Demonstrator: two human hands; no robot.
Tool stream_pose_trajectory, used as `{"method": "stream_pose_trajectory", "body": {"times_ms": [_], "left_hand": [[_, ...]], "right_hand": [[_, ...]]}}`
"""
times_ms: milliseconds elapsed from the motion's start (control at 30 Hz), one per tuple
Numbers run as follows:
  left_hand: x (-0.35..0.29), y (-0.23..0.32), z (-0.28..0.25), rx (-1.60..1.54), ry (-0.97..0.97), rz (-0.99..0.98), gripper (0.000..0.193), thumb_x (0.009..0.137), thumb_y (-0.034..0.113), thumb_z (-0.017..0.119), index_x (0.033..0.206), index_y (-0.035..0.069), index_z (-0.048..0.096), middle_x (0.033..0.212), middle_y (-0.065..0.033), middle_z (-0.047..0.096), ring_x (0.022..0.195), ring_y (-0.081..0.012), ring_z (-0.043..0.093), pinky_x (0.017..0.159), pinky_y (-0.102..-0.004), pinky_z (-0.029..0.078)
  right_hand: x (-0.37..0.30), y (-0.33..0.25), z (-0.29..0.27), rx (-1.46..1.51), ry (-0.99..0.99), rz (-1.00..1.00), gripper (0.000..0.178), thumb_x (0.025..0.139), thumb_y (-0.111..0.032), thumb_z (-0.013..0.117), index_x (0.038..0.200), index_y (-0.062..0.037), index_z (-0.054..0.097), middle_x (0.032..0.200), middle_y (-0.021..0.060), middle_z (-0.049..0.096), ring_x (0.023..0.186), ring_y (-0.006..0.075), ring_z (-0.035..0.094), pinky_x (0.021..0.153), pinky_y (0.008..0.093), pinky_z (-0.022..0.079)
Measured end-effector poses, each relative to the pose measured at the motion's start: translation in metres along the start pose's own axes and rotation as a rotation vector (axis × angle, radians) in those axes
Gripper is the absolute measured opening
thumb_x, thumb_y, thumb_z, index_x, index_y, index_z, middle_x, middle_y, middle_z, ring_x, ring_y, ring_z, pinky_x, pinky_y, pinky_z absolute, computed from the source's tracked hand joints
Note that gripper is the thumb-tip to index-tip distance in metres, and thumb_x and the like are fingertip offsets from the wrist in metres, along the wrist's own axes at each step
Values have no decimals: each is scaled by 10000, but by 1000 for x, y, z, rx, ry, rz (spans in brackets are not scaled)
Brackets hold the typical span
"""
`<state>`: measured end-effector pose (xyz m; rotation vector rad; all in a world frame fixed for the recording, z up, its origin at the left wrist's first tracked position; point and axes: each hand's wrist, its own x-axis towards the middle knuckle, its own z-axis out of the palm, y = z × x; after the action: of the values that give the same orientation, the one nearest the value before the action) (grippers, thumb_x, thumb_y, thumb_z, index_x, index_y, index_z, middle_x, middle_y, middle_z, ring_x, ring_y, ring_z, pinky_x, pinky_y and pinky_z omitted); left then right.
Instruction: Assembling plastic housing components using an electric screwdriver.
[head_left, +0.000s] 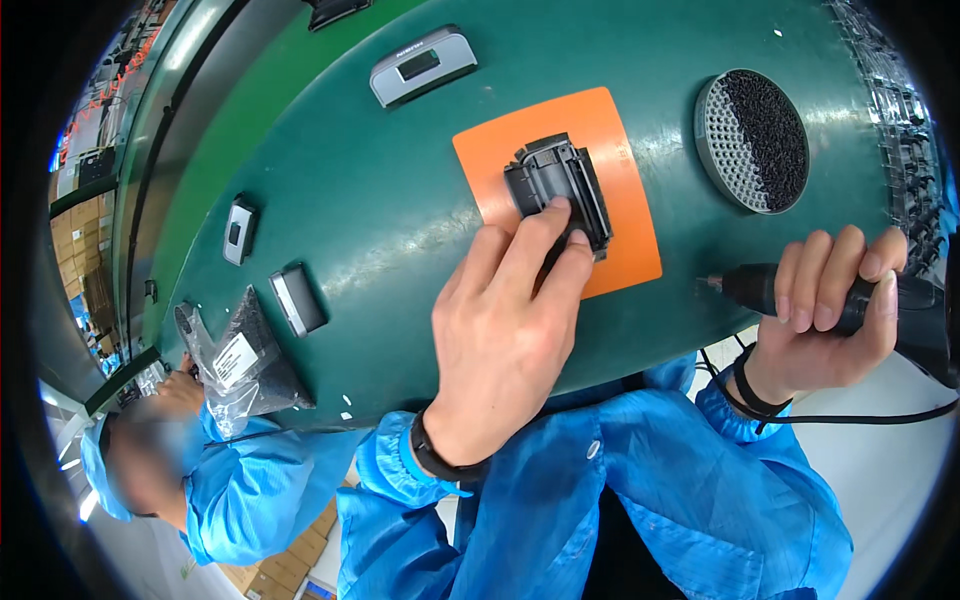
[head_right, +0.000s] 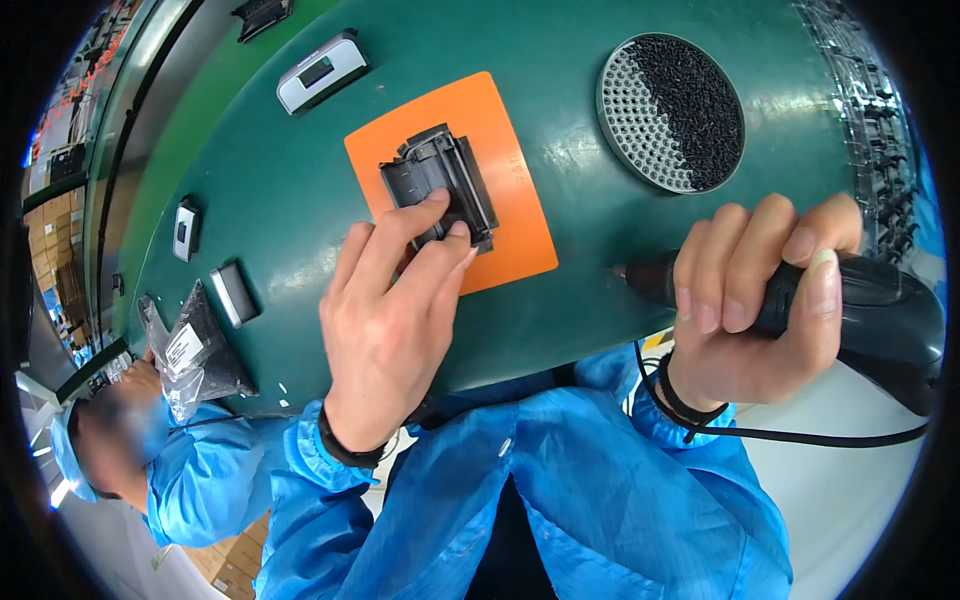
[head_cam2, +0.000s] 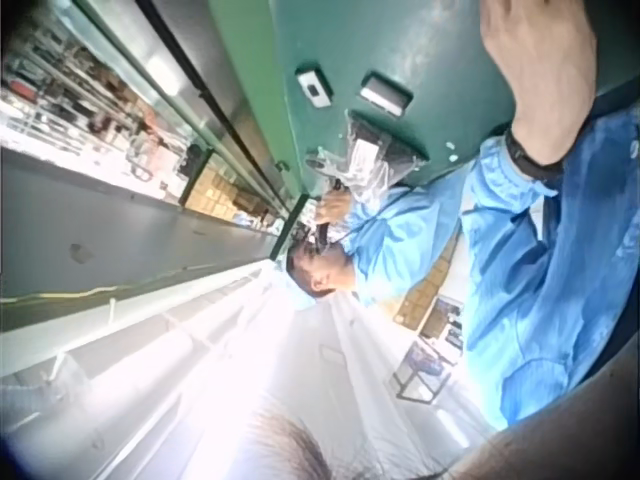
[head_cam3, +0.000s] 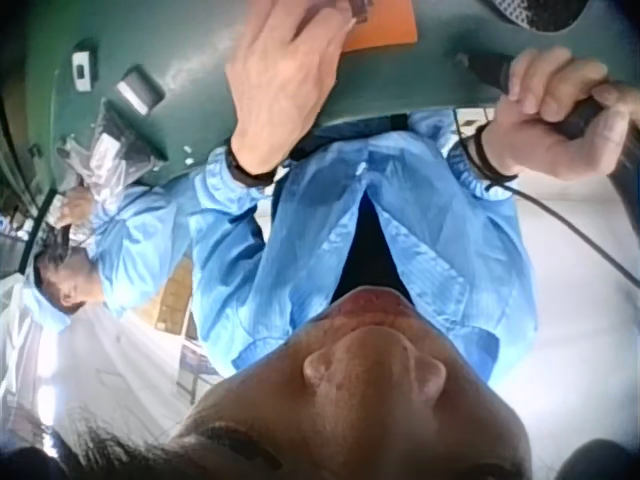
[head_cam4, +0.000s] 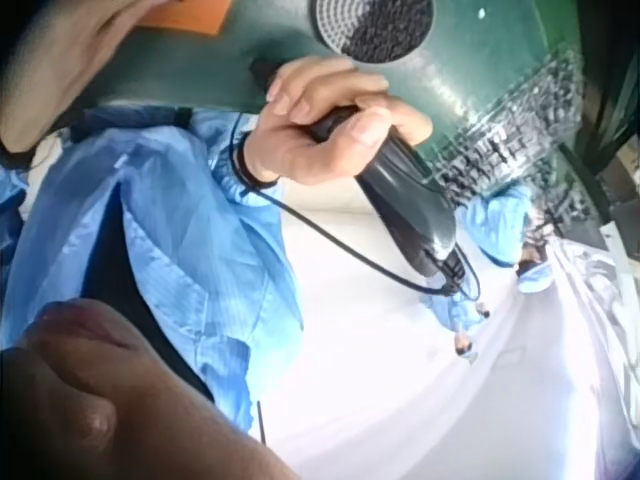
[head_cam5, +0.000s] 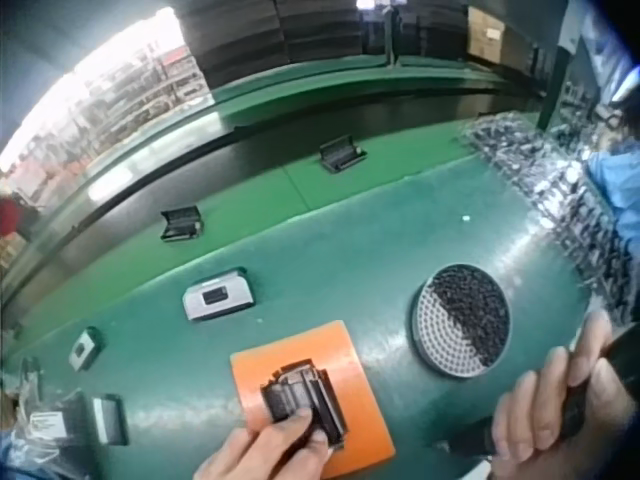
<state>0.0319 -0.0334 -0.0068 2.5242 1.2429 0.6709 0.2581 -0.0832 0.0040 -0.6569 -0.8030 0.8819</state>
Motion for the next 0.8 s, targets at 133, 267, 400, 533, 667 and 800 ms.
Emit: {"method": "stream_pose_trajectory", "body": {"times_ms": [133,267,400,533,667,800], "left_hand": [[1,-2,-8,103,-88,59,258,754,23,802,1000,49,729,1110,-82,687,759,-248,674,636,-347,564],[3,-10,-13,129,-105,78,290,760,38,801,1038,35,718,1186,-104,683,790,-246,714,650,-336,593],[5,-16,-12,139,-168,142,304,770,73,805,1043,9,688,1341,-141,637,773,-225,723,623,-319,593],[2,-15,-18,283,-265,188,207,824,92,747,1004,16,678,1374,-164,623,617,-143,662,561,-275,563],[7,-17,-25,344,-289,222,352,817,63,716,1166,98,692,1351,-137,638,576,-130,637,536,-263,548],[10,-28,-20,220,-304,200,558,805,54,717,1327,245,661,1326,-103,638,613,-141,668,537,-277,557]], "right_hand": [[20,-8,-8,-53,-130,-63,196,1042,-219,369,1052,-61,484,641,24,431,504,125,409,487,288,394],[36,-16,-10,-89,-198,-106,223,1003,-261,436,1051,-54,502,654,14,456,517,109,417,512,275,399],[43,-23,-14,-165,-229,-107,200,987,-265,458,1041,-77,499,659,3,472,536,98,445,528,264,400],[45,-23,-14,-189,-293,-86,198,993,-269,458,1059,-85,491,680,6,484,553,92,461,541,266,414],[47,-22,-9,-192,-354,-65,208,998,-274,457,1076,-84,484,700,8,489,567,91,468,555,268,424],[67,-4,-9,-25,-463,-165,245,1039,-273,408,1109,-46,471,652,61,484,475,143,467,433,276,416]]}}
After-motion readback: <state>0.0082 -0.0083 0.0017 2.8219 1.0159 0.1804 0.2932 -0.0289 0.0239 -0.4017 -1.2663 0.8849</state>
